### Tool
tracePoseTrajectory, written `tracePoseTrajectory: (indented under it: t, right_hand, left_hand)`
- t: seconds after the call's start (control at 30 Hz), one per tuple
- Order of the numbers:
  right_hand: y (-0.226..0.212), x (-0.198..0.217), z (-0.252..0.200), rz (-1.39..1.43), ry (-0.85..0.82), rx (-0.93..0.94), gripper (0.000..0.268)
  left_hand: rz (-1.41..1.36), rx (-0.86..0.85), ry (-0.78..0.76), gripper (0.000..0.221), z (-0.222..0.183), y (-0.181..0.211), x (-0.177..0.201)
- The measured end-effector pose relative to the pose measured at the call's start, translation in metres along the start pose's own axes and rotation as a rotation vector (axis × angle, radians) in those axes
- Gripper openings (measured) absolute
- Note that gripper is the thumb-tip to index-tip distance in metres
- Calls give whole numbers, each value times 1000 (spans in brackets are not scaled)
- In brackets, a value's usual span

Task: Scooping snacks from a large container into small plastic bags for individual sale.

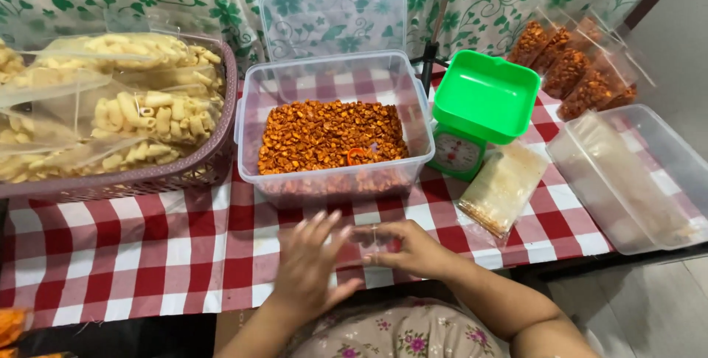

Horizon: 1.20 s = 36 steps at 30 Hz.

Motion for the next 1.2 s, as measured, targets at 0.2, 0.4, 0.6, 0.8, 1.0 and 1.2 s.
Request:
tracePoseTrajectory:
  t: [0.2,0.4,0.6,0.8,1.0,1.2]
  right_hand:
    - [21,8,-8,84,210,15,41]
    - [26,27,-22,42,284,44,40]
    - [13,59,-29,14,287,27,41]
    - [26,68,-18,108,236,12,42]
    - [25,64,5,-42,112,-52,59]
    - [25,59,9,-80,90,-96,58]
  left_hand:
    - [214,-163,118,51,41,6,-48]
    - [221,-275,262,38,57,10,-39]
    - [193,-227,118,64,43,-23,-56]
    - [242,-172,55,76,27,-47,-61]
    - [244,-93,-82,58,30,-46,-38]
    - [247,-77,39,60,12,-50,-39]
Point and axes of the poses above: each hand's wrist, its own z-axis towards the middle knuckle, its own x-axis out of the back of the hand, y = z × x, the point moved 5 cm from there along z, towards the middle knuckle, and after that the axes turned 6 degrees about -x, right-handed, at the moved point
